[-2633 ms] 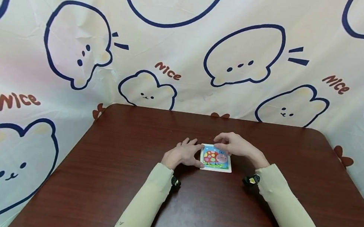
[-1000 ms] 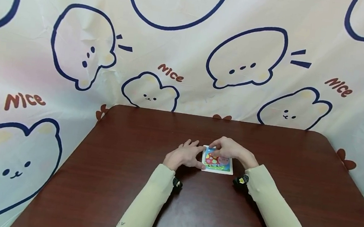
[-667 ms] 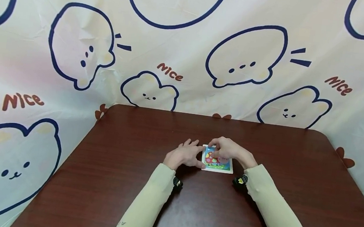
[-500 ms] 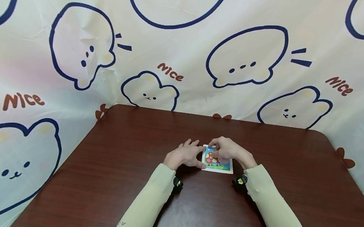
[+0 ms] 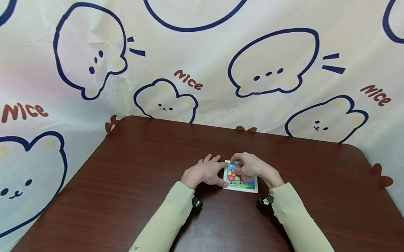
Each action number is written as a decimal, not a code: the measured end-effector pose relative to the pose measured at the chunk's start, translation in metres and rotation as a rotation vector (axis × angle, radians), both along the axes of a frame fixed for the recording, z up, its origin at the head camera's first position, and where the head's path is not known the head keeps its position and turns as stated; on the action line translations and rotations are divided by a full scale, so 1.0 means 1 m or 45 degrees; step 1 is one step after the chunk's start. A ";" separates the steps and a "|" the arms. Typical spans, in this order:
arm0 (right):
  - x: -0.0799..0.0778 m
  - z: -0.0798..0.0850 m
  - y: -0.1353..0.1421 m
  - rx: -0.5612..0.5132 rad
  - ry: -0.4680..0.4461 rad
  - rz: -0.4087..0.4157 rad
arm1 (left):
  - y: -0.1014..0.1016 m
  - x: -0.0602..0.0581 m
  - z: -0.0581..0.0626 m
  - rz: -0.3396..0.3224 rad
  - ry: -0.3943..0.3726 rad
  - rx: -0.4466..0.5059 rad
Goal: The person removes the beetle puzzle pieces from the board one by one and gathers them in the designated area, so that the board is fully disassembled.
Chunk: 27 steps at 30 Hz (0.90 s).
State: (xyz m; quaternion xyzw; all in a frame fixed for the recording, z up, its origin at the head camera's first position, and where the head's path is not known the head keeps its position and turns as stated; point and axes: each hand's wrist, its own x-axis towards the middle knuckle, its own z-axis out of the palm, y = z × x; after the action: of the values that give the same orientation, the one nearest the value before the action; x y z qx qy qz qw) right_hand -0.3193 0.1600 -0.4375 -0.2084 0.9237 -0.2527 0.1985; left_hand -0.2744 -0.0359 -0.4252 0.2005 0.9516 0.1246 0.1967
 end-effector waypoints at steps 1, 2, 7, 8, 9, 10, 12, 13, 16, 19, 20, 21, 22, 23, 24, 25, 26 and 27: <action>0.000 0.000 0.000 -0.004 -0.004 0.003 | 0.000 0.000 0.000 0.000 -0.001 0.001; 0.000 0.000 0.000 -0.008 -0.008 0.006 | 0.000 0.000 0.000 0.000 -0.002 0.000; 0.001 0.000 0.001 -0.029 -0.027 0.018 | 0.001 0.001 0.001 0.002 -0.002 -0.002; 0.001 0.000 0.001 -0.031 -0.028 0.020 | 0.001 0.001 0.001 0.002 0.000 -0.003; 0.001 0.000 0.001 -0.033 -0.029 0.020 | 0.000 0.001 0.001 0.003 0.000 -0.002; 0.001 0.000 0.002 -0.035 -0.030 0.021 | 0.000 0.001 0.000 0.002 0.001 -0.001; 0.001 0.000 0.002 -0.038 -0.032 0.026 | 0.000 0.001 0.001 0.000 0.003 0.000; 0.001 0.000 0.002 -0.038 -0.032 0.027 | 0.000 0.001 0.000 -0.003 0.003 0.001; 0.001 -0.001 0.002 -0.044 -0.029 0.038 | 0.000 0.000 0.000 -0.008 0.006 -0.007; 0.001 -0.001 0.001 -0.050 -0.026 0.047 | 0.000 0.000 0.000 -0.006 0.008 -0.023; 0.001 -0.001 0.001 -0.051 -0.027 0.049 | 0.000 0.000 0.000 -0.006 0.007 -0.027; 0.001 -0.001 0.001 -0.052 -0.029 0.050 | 0.000 0.000 0.001 -0.006 0.006 -0.031; 0.001 -0.001 0.001 -0.053 -0.031 0.051 | 0.000 0.000 0.001 -0.007 0.004 -0.032; 0.001 -0.002 0.002 -0.052 -0.033 0.052 | 0.000 0.000 0.001 -0.007 0.001 -0.032; 0.001 -0.002 0.002 -0.051 -0.036 0.050 | 0.000 0.000 0.001 -0.009 -0.001 -0.031; 0.001 -0.002 0.002 -0.053 -0.036 0.051 | 0.001 0.000 0.001 -0.010 -0.002 -0.029; 0.001 -0.002 0.002 -0.055 -0.037 0.051 | 0.001 0.000 0.001 -0.010 -0.004 -0.028; 0.001 -0.002 0.003 -0.056 -0.036 0.052 | 0.001 0.000 0.002 -0.010 -0.005 -0.025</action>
State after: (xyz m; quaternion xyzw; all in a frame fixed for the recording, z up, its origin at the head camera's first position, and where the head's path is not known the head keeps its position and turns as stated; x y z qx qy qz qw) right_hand -0.3187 0.1627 -0.4390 -0.2280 0.9107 -0.2716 0.2121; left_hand -0.2740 -0.0351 -0.4235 0.2022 0.9516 0.1149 0.2009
